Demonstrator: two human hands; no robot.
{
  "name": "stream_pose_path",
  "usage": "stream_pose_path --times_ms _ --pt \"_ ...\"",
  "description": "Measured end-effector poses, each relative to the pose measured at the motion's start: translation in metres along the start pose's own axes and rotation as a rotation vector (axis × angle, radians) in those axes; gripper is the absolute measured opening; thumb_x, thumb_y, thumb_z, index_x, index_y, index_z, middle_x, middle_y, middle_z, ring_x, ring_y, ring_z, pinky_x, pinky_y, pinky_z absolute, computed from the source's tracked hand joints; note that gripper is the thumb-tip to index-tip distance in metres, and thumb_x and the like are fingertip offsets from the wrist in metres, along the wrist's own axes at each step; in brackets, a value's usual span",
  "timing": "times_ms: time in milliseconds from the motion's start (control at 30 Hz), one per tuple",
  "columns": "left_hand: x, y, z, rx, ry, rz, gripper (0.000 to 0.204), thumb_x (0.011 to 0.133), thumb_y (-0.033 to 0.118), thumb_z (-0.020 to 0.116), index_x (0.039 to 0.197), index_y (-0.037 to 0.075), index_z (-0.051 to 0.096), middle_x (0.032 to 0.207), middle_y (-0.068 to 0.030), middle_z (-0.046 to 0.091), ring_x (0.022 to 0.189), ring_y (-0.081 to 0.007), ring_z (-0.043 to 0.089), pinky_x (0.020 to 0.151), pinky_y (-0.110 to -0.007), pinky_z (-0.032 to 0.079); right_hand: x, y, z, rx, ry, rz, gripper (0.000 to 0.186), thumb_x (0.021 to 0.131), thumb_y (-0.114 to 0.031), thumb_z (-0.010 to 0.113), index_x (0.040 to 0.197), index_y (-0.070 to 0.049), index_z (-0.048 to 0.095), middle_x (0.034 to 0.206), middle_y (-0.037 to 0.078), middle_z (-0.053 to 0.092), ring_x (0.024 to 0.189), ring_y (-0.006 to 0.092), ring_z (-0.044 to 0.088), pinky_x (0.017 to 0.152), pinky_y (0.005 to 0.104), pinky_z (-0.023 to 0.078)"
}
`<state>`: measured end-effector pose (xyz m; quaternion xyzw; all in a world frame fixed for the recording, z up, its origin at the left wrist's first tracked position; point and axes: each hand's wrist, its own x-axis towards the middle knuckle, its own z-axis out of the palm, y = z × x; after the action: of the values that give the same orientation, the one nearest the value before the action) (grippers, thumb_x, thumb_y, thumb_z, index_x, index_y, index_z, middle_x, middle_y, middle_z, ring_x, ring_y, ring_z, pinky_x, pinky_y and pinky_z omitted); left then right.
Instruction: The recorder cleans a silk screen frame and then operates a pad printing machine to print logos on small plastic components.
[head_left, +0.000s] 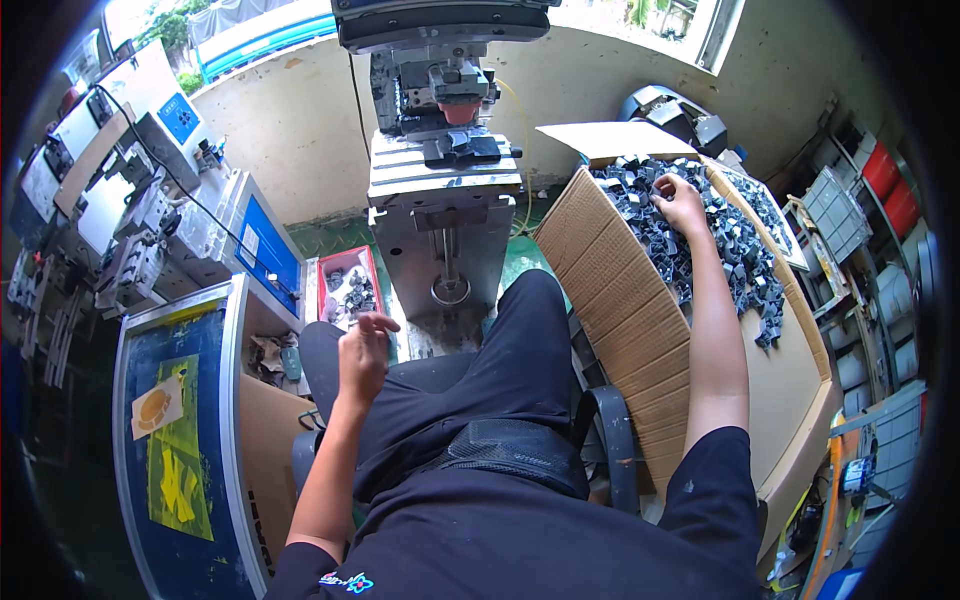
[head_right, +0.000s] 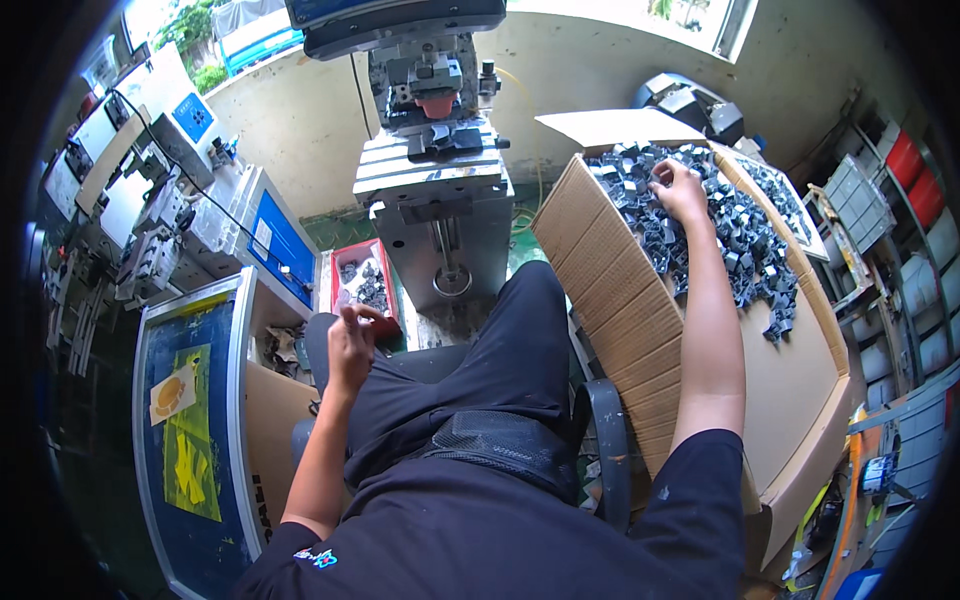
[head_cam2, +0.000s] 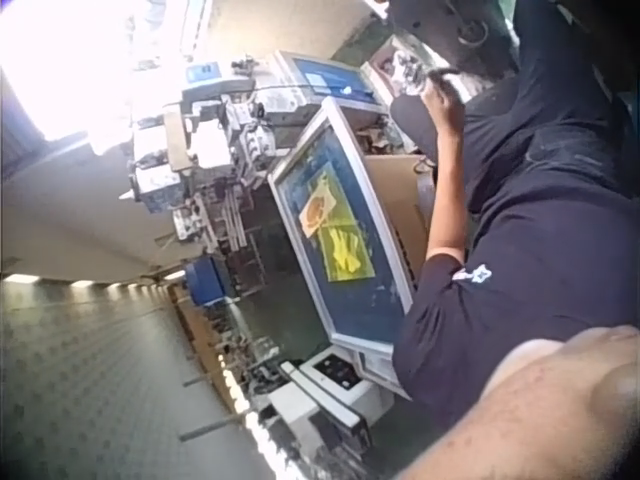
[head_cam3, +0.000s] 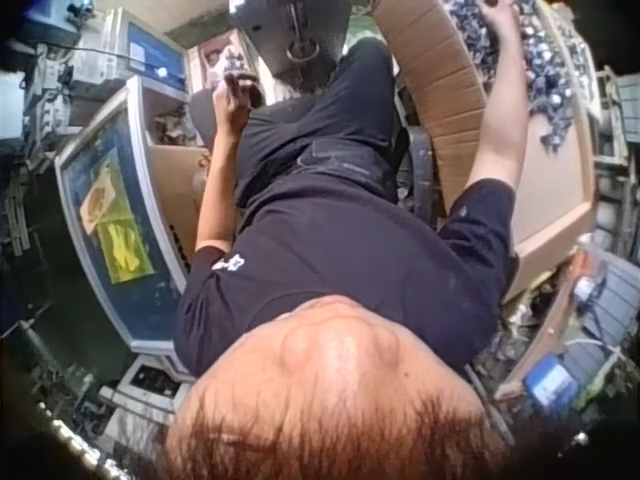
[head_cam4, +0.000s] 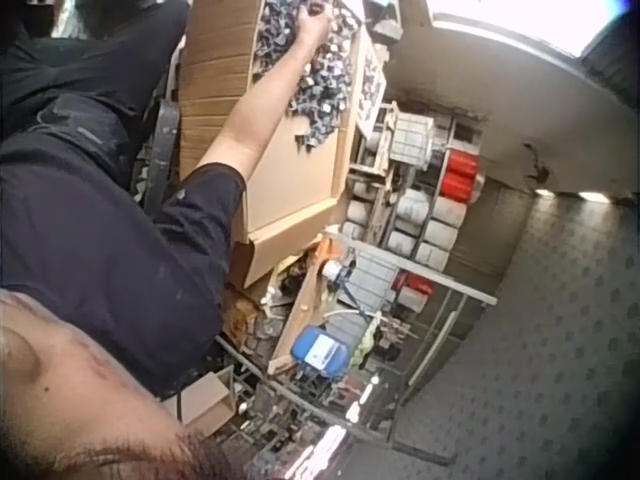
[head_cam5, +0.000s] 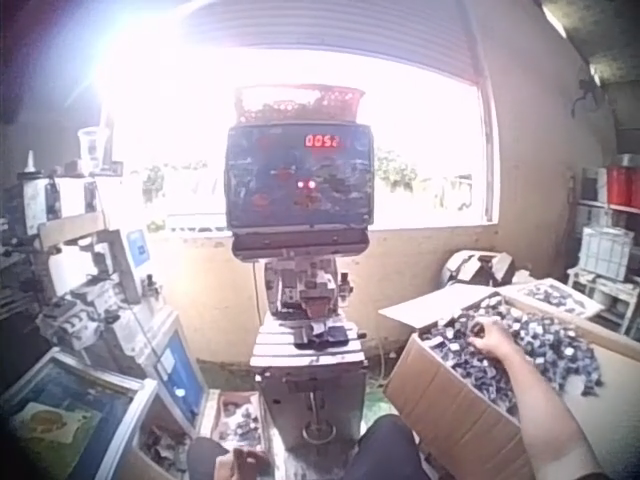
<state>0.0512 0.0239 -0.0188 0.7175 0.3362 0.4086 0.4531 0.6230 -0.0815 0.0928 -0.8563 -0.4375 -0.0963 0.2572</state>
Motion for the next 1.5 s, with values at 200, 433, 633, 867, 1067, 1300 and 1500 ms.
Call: stream_pose_path --times_ms 200,433,633,867,1067,1300,1500 --pt "-0.025 -0.11 0.035 0.445 -0.217 0.524 0.01 0.091 0.014 0.065 0.085 0.008 0.07 0.084 -0.01 0.073 0.076 -0.0282 0.071 0.066 -0.039 0.057 0.01 0.017 0.0 0.43 0.246 -0.012 0.026 0.099 -0.018 0.064 0.123 -0.01 0.068 0.107 0.01 0.072 0.089 0.0189 0.071 0.077 0.0299 0.055" --pt "-0.057 -0.066 0.049 0.52 -0.424 0.75 0.019 0.097 0.016 0.057 0.082 0.01 0.068 0.075 -0.0045 0.065 0.072 -0.0234 0.065 0.067 -0.038 0.051 -0.003 -0.018 -0.011 1.079 0.106 0.147 0.032 0.103 -0.007 0.054 0.135 -0.01 0.058 0.121 0.01 0.064 0.104 0.0199 0.069 0.077 0.029 0.06" --pt "-0.044 -0.016 0.057 0.282 -0.199 0.593 0.008 0.09 0.011 0.068 0.082 0.007 0.07 0.078 -0.0074 0.069 0.069 -0.0247 0.066 0.062 -0.036 0.049 -0.001 -0.034 -0.014 1.177 0.06 0.177 0.029 0.101 -0.02 0.063 0.128 -0.01 0.061 0.119 0.007 0.067 0.099 0.0164 0.068 0.077 0.0267 0.056" --pt "0.115 0.105 0.041 0.33 0.157 0.679 0.02 0.083 0.017 0.078 0.1 0.009 0.073 0.092 -0.0098 0.071 0.087 -0.028 0.068 0.077 -0.039 0.05 -0.011 -0.078 -0.003 0.683 0.023 0.013 0.03 0.091 -0.017 0.077 0.114 -0.001 0.066 0.11 0.009 0.07 0.094 0.0144 0.069 0.076 0.0243 0.058" --pt "0.21 0.102 0.034 0.538 0.038 0.342 0.058 0.084 0.055 0.074 0.123 0.012 0.071 0.124 -0.0159 0.064 0.117 -0.0309 0.059 0.103 -0.042 0.044 -0.038 -0.162 0.005 1.015 -0.024 -0.39 0.016 0.089 -0.001 0.073 0.104 0.002 0.068 0.11 0.012 0.07 0.103 0.0215 0.07 0.088 0.0294 0.06" --pt "0.241 0.107 0.046 0.581 -0.06 0.362 0.055 0.084 0.055 0.074 0.122 0.015 0.071 0.126 -0.0184 0.062 0.122 -0.0336 0.054 0.106 -0.044 0.042 -0.031 -0.246 0.051 1.051 0.066 -0.416 0.018 0.087 0.003 0.074 0.105 0.004 0.071 0.109 0.013 0.07 0.104 0.0207 0.07 0.088 0.0302 0.06" --pt "0.245 0.091 0.043 0.505 0.027 0.489 0.048 0.086 0.044 0.076 0.12 0.011 0.068 0.121 -0.0163 0.064 0.119 -0.0317 0.056 0.104 -0.044 0.043 -0.016 -0.286 0.076 0.942 0.098 -0.451 0.015 0.086 0.001 0.072 0.101 -0.002 0.077 0.107 0.011 0.074 0.096 0.0202 0.072 0.086 0.0305 0.056"
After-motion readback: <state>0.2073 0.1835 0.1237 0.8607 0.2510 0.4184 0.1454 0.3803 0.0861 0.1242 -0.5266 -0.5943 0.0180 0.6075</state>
